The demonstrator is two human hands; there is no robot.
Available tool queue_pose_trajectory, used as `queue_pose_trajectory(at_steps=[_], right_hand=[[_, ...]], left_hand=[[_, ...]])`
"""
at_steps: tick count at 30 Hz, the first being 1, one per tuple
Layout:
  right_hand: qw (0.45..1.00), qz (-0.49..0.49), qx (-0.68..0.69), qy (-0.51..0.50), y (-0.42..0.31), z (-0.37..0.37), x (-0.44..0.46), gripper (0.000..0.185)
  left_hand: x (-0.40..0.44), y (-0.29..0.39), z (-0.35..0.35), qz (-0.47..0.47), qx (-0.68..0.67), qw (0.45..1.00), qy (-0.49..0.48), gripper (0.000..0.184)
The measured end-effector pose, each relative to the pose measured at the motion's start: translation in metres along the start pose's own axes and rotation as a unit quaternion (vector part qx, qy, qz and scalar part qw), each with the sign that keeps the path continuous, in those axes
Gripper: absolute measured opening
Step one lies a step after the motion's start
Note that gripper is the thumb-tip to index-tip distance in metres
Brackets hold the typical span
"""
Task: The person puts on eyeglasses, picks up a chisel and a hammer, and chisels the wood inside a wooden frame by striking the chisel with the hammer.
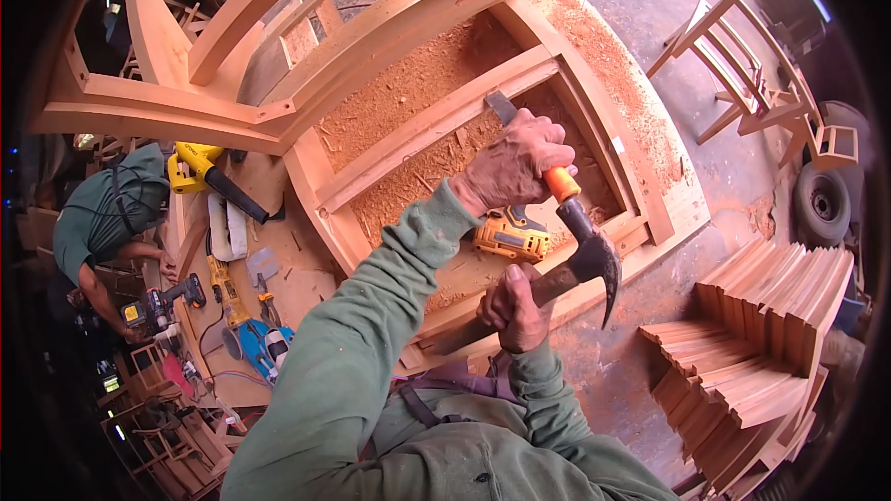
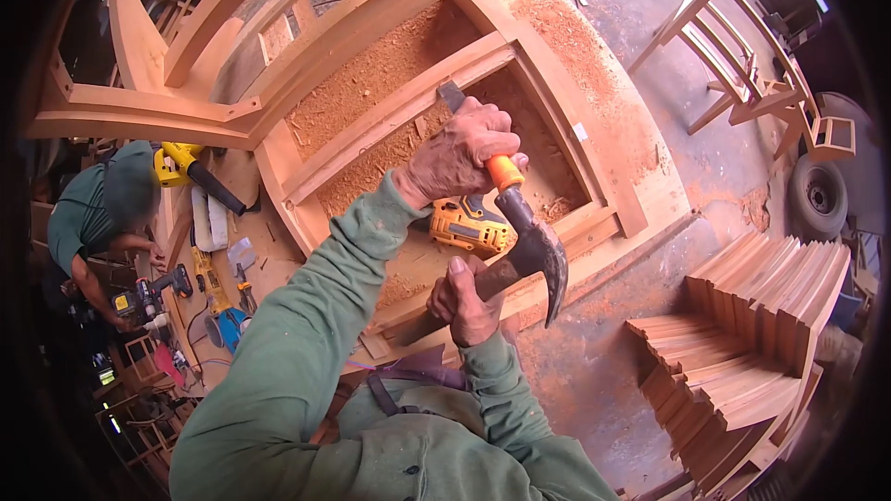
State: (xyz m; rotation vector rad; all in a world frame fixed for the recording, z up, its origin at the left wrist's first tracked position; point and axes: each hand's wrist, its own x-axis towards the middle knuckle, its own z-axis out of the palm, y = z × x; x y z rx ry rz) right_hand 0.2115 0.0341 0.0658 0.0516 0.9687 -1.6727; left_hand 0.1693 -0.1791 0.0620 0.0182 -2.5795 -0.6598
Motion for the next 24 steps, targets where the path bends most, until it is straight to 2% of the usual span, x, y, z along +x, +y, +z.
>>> queue_pose_trajectory(at_steps=[3,8,11,13,15,18,21,22,24], right_hand=[[0.997,-0.056,0.051,-0.029,0.002,-0.001,-0.007,0.034],[1.0,0.023,0.013,0.01,-0.002,0.0,0.004,0.033],[1.0,-0.007,0.017,-0.008,-0.004,-0.001,-0.002,0.033],[0.994,-0.072,0.085,-0.024,0.009,0.0,-0.005,0.032],[0.994,-0.059,0.087,-0.006,0.012,-0.001,-0.001,0.033],[0.999,0.036,0.01,0.016,-0.003,-0.009,0.004,0.034],[1.0,0.028,0.004,0.007,-0.009,-0.012,0.004,0.034],[0.999,0.033,0.024,0.003,-0.012,-0.012,0.003,0.034],[0.999,0.027,-0.019,0.016,-0.013,-0.014,0.002,0.036]], left_hand=[[0.001,0.001,0.003,0.003,0.0,1.0,-0.006,0.025],[-0.004,0.002,0.004,0.004,0.021,1.0,-0.008,0.025],[-0.005,0.003,0.003,0.002,0.015,1.0,-0.012,0.026],[-0.002,0.0,0.004,0.003,0.008,1.0,-0.007,0.026],[-0.001,0.0,0.001,0.003,0.012,1.0,-0.015,0.026],[0.003,0.002,-0.006,-0.023,0.012,0.998,-0.053,0.021],[0.009,0.002,-0.009,-0.018,0.019,0.998,-0.065,0.024],[0.01,0.004,-0.009,-0.022,0.028,0.999,-0.014,0.025],[0.006,0.009,-0.006,-0.03,0.046,0.995,0.082,0.026]])
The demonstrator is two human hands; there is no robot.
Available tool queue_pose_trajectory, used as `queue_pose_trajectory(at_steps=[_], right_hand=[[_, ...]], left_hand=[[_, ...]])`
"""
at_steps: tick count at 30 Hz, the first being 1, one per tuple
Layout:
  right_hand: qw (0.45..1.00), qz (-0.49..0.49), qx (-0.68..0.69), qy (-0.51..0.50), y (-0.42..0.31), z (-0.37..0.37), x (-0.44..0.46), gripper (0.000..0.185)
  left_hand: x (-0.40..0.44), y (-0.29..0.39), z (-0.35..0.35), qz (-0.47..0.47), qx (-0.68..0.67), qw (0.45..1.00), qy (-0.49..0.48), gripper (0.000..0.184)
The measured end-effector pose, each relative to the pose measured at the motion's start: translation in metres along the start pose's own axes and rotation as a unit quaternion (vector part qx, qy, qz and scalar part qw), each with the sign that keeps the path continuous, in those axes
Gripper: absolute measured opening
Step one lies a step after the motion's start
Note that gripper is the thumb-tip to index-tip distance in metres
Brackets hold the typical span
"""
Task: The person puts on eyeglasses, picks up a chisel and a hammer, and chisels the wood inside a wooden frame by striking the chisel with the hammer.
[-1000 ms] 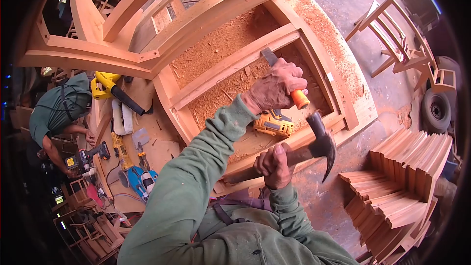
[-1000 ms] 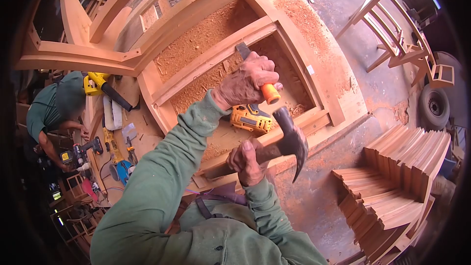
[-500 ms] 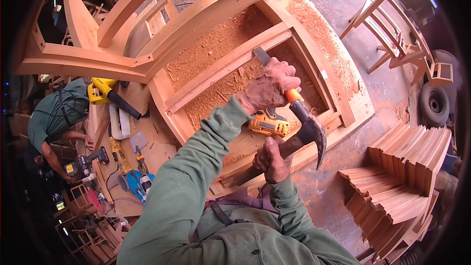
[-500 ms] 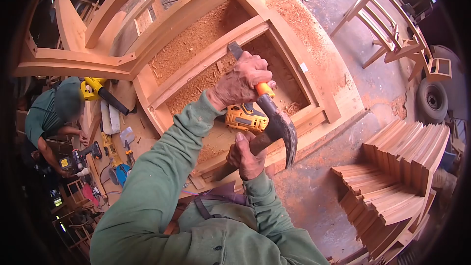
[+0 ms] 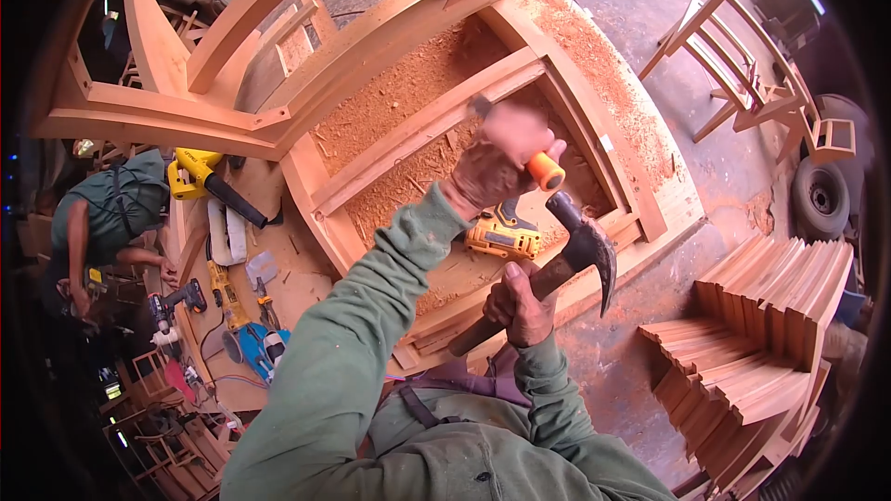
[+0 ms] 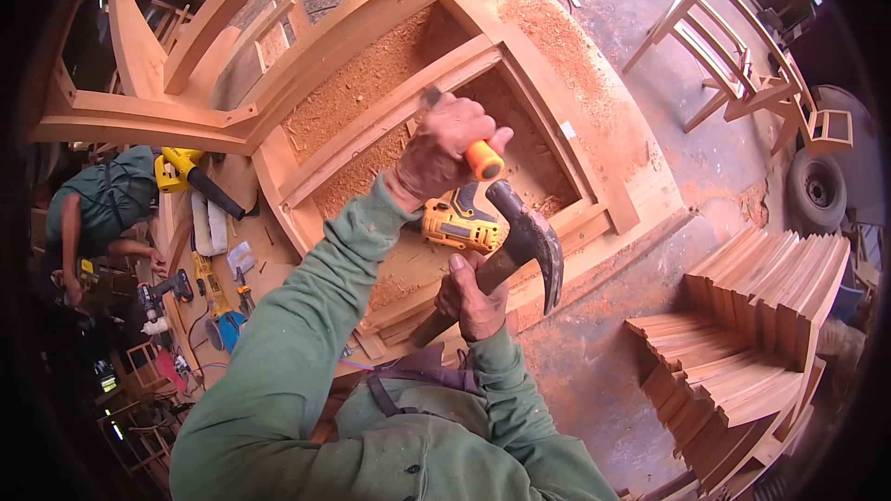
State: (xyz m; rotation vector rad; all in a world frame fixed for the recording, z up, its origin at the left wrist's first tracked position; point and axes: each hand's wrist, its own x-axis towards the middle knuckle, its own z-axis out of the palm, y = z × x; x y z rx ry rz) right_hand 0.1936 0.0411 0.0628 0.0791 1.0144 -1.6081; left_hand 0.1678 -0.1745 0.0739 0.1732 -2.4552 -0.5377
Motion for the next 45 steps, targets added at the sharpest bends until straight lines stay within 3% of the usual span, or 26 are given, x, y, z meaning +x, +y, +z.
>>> queue_pose_trajectory(at_steps=[3,11,18,22,27,29,32,35,37,39,45], right_hand=[[1.0,-0.002,-0.015,0.008,-0.002,-0.009,-0.006,0.037],[0.996,-0.051,0.068,-0.015,-0.019,-0.015,-0.012,0.034],[0.977,-0.132,0.155,-0.067,-0.016,-0.005,-0.005,0.032],[0.999,-0.023,0.037,-0.013,-0.017,0.004,0.012,0.032],[0.988,-0.132,0.065,-0.052,-0.004,-0.003,0.002,0.033],[0.986,-0.132,0.085,-0.049,0.002,0.0,0.003,0.032],[1.0,-0.004,0.013,0.003,-0.007,0.004,0.013,0.029],[0.997,-0.033,0.063,-0.026,-0.005,0.002,0.003,0.032],[0.984,-0.106,0.125,-0.069,0.003,-0.002,-0.003,0.031],[0.982,-0.12,0.131,-0.067,-0.004,-0.005,-0.009,0.03],[0.982,-0.124,0.125,-0.061,-0.022,-0.014,-0.007,0.03]], left_hand=[[-0.002,0.009,-0.005,-0.022,0.037,0.996,0.077,0.027],[0.017,-0.001,0.022,0.019,0.014,0.997,-0.071,0.02],[0.019,-0.005,0.025,0.01,0.0,0.997,-0.073,0.023],[0.02,-0.003,0.017,0.011,-0.006,0.997,-0.075,0.02],[0.014,-0.007,0.028,0.041,0.027,0.994,-0.097,0.019],[0.01,-0.006,0.027,0.04,0.037,0.993,-0.102,0.018],[0.008,-0.007,0.028,0.034,0.033,0.991,-0.125,0.019],[0.009,-0.009,0.024,0.031,0.028,0.991,-0.123,0.018],[0.012,-0.007,0.021,0.045,0.02,0.993,-0.11,0.019],[0.014,-0.004,0.026,0.072,0.004,0.995,-0.075,0.024],[0.021,-0.005,0.029,0.043,-0.005,0.995,-0.09,0.018]])
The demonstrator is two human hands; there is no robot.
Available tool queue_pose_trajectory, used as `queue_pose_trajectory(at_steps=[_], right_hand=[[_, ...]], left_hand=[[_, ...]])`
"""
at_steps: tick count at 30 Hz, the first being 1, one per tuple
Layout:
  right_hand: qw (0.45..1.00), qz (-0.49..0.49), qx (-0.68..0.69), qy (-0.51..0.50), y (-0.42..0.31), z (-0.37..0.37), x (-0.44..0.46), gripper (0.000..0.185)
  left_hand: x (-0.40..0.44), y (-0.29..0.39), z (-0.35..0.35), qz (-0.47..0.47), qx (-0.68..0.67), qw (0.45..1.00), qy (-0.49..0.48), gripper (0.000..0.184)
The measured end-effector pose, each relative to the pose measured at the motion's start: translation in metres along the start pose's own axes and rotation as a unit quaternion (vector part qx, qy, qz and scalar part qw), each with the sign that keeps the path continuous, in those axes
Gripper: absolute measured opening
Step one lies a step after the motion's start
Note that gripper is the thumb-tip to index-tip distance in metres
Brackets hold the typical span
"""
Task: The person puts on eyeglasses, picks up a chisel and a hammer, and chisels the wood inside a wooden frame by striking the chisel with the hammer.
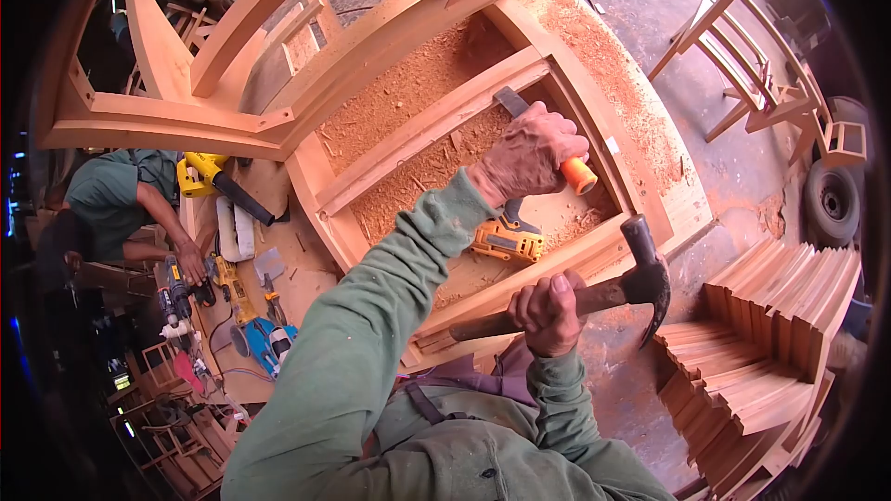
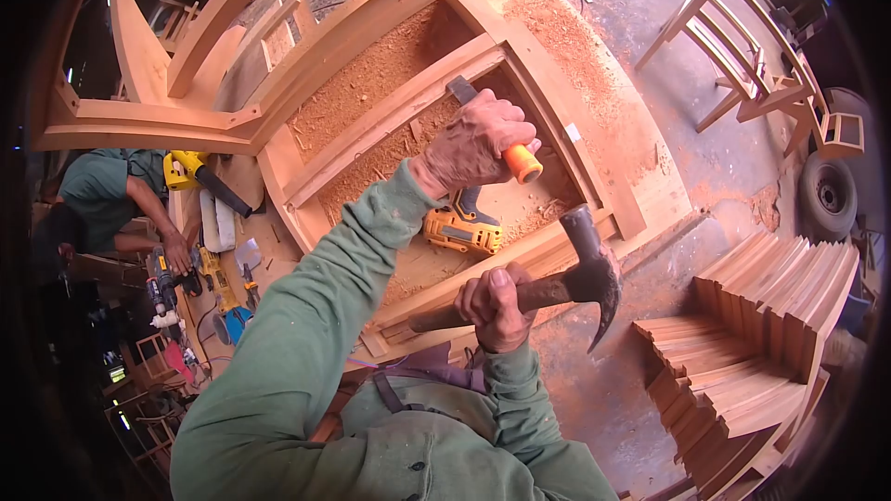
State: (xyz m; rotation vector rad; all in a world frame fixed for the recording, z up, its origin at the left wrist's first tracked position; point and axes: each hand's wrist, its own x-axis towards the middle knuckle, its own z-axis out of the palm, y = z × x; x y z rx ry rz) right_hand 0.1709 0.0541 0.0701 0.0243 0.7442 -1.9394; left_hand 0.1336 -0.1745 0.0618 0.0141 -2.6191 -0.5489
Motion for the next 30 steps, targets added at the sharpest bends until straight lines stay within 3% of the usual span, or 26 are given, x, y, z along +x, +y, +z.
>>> queue_pose_trajectory(at_steps=[2,6,8,10,13,16,18,20,26,28,30], right_hand=[[1.0,-0.014,0.014,-0.01,-0.001,-0.002,0.002,0.03],[1.0,-0.01,0.015,-0.017,0.01,0.016,0.01,0.032],[0.995,0.078,-0.052,0.042,0.023,0.018,0.02,0.034],[0.99,0.075,-0.097,0.066,0.016,0.018,0.016,0.032],[0.999,-0.017,-0.035,-0.021,0.013,0.014,0.01,0.031],[0.999,-0.044,0.0,-0.005,0.023,0.014,0.007,0.031],[0.991,0.092,-0.077,0.064,0.02,0.018,0.021,0.031],[0.989,0.077,-0.109,0.07,0.013,0.013,0.019,0.03],[0.999,-0.012,0.023,0.02,0.016,0.019,-0.001,0.029],[0.995,0.083,-0.018,0.044,0.021,0.019,0.015,0.029],[0.992,0.082,-0.073,0.056,0.018,0.014,0.022,0.031]], left_hand=[[-0.002,-0.003,0.0,-0.007,0.015,1.0,-0.021,0.011],[0.006,0.0,-0.007,-0.027,-0.038,0.998,0.03,0.026],[0.005,0.0,-0.008,-0.032,-0.044,0.998,0.019,0.027],[0.006,-0.004,-0.009,-0.02,-0.034,0.999,0.025,0.026],[0.0,-0.004,-0.005,-0.001,-0.024,1.0,0.004,0.024],[-0.004,-0.006,0.0,-0.007,-0.011,1.0,0.0,0.018],[-0.003,-0.004,-0.003,-0.013,-0.004,1.0,0.001,0.019],[0.0,-0.005,-0.002,-0.011,0.005,1.0,0.003,0.02],[-0.005,-0.004,0.002,0.003,0.01,1.0,0.011,0.021],[-0.006,-0.004,0.002,0.006,0.007,1.0,0.01,0.021],[-0.003,-0.005,0.001,0.004,0.008,1.0,0.007,0.021]])
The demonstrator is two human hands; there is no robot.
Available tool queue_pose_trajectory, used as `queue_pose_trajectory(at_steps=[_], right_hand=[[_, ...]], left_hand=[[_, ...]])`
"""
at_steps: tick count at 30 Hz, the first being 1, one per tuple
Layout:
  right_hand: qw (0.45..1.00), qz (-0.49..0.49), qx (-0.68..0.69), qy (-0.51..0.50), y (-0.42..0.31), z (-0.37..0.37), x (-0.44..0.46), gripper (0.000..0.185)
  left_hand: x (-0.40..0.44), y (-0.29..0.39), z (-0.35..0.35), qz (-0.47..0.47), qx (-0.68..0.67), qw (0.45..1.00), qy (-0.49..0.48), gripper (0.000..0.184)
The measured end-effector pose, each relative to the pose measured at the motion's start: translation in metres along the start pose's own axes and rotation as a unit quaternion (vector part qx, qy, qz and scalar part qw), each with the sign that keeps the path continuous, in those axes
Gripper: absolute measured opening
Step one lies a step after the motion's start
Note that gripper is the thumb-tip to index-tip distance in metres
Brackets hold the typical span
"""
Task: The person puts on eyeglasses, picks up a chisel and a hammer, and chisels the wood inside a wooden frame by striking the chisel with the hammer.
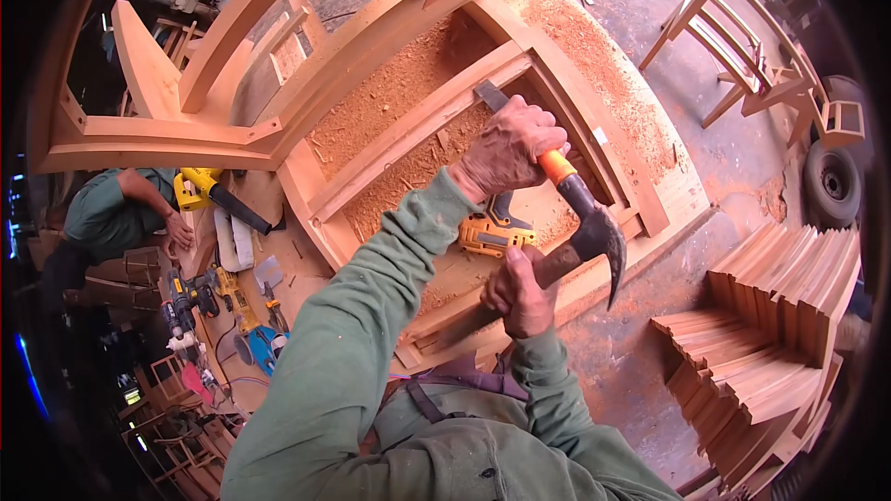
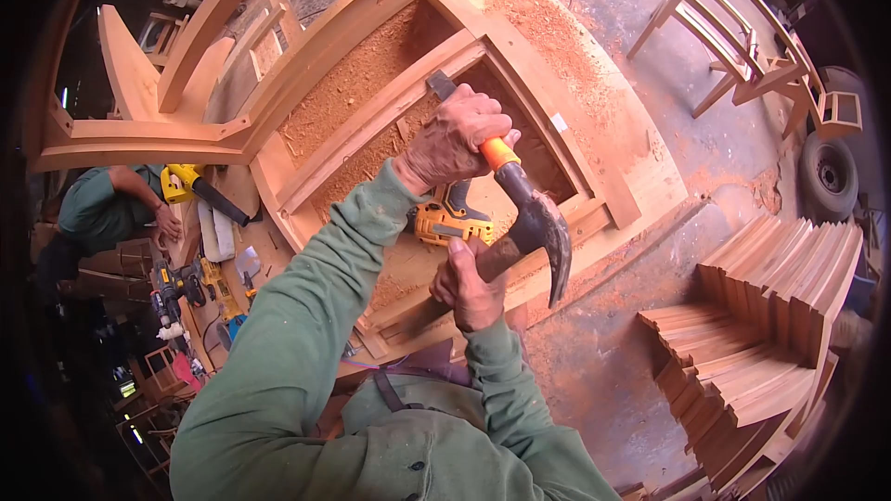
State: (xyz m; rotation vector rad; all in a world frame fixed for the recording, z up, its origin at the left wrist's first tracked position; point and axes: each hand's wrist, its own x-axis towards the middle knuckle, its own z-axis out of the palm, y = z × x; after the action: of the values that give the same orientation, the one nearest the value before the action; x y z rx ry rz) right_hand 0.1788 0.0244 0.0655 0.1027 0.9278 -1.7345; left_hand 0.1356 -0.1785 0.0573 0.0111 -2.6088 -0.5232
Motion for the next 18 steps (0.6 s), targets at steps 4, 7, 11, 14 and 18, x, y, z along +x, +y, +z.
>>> queue_pose_trajectory(at_steps=[4,7,11,14,18], right_hand=[[0.997,-0.054,0.045,-0.02,-0.004,0.0,-0.018,0.033],[0.999,-0.004,0.031,0.007,0.005,-0.001,-0.011,0.034],[0.997,0.071,-0.007,0.009,-0.017,-0.01,-0.009,0.034],[0.992,-0.004,-0.124,0.002,-0.024,-0.025,-0.007,0.032],[0.982,-0.022,-0.19,0.003,-0.04,-0.039,-0.025,0.015]], left_hand=[[-0.001,0.001,0.0,0.003,0.015,1.0,-0.027,0.02],[-0.001,-0.002,-0.004,-0.004,0.003,0.999,-0.04,0.023],[0.007,0.001,-0.011,-0.02,-0.023,0.998,-0.046,0.029],[0.011,0.008,-0.013,-0.011,0.003,1.0,0.02,0.031],[-0.003,0.022,-0.018,-0.052,0.098,0.986,0.126,0.033]])
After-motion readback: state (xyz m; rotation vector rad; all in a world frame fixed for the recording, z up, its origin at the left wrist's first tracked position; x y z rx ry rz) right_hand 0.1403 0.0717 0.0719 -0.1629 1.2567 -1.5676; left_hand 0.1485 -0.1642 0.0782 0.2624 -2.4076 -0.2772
